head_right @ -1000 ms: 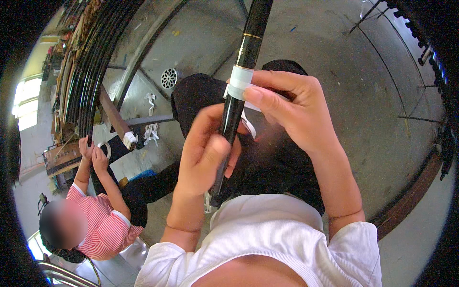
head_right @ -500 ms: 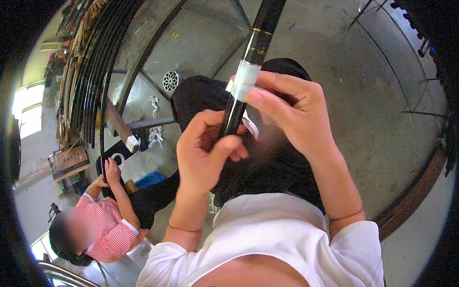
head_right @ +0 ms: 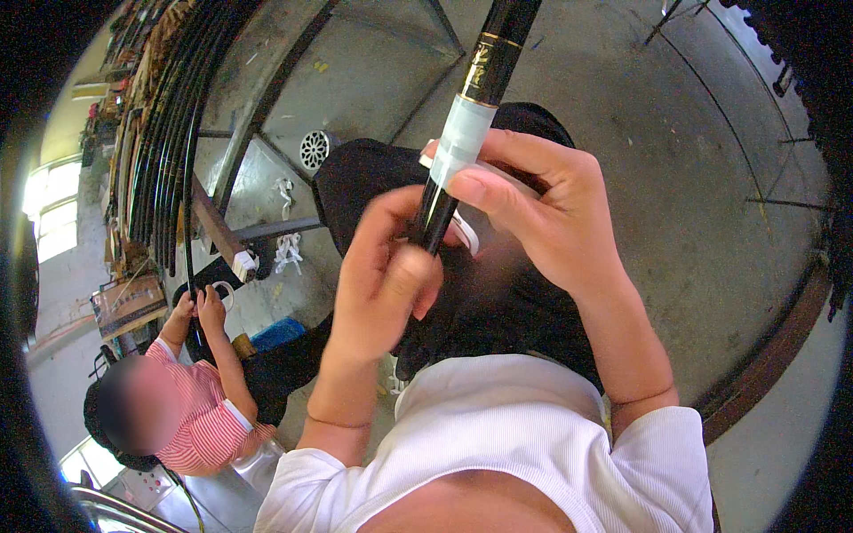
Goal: The person wraps white tape around a long black pole by hand, rotating the pole to create a spiral wrap. They pick up the pole from a table and place it onto a storage rack after completing the wrap.
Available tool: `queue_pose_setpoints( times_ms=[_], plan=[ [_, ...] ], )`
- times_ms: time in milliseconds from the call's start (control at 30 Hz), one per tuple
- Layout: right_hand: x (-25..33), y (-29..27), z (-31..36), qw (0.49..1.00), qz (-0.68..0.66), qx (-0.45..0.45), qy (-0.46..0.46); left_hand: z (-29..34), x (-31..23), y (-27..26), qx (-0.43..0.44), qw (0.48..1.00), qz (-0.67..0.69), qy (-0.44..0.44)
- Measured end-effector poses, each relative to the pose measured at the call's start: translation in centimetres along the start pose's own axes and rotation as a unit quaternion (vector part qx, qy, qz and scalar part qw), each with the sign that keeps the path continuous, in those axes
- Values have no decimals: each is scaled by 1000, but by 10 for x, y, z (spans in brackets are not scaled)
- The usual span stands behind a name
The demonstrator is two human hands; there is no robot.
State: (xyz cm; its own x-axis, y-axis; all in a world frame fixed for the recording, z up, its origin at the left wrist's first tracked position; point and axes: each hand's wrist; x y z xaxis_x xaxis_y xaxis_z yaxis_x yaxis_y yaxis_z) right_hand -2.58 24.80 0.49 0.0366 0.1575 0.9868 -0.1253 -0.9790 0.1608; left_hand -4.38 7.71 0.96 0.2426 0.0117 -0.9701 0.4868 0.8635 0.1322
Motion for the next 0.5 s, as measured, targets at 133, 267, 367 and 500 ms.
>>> queue_pose_setpoints(
  times_ms=[133, 267, 367, 500],
  plan=[
    [1, 2, 0, 999, 28, -13, 38, 1, 12, -1, -69, 985, -137, 84],
    [-1, -12, 1, 989, -95, 94, 67, -3, -5, -21, 135, 968, 164, -132],
    [-5, -1, 1, 999, -3, 4, 38, -1, 4, -8, 20, 1000, 4, 7],
    [-7, 5, 0, 999, 27, -23, 27, 2, 13, -3, -65, 984, -152, 66]
  ],
)
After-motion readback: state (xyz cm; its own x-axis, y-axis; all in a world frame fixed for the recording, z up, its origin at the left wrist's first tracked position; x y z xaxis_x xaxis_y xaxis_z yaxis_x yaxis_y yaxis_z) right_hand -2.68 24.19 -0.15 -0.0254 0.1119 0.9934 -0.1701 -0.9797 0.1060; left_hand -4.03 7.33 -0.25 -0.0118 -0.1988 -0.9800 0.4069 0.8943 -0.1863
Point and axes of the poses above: each hand's wrist, its own z-axis away from the middle knuckle, its own y-axis out of the palm, x = y × z, and after that the axes turned 1 degree about x, right-handed
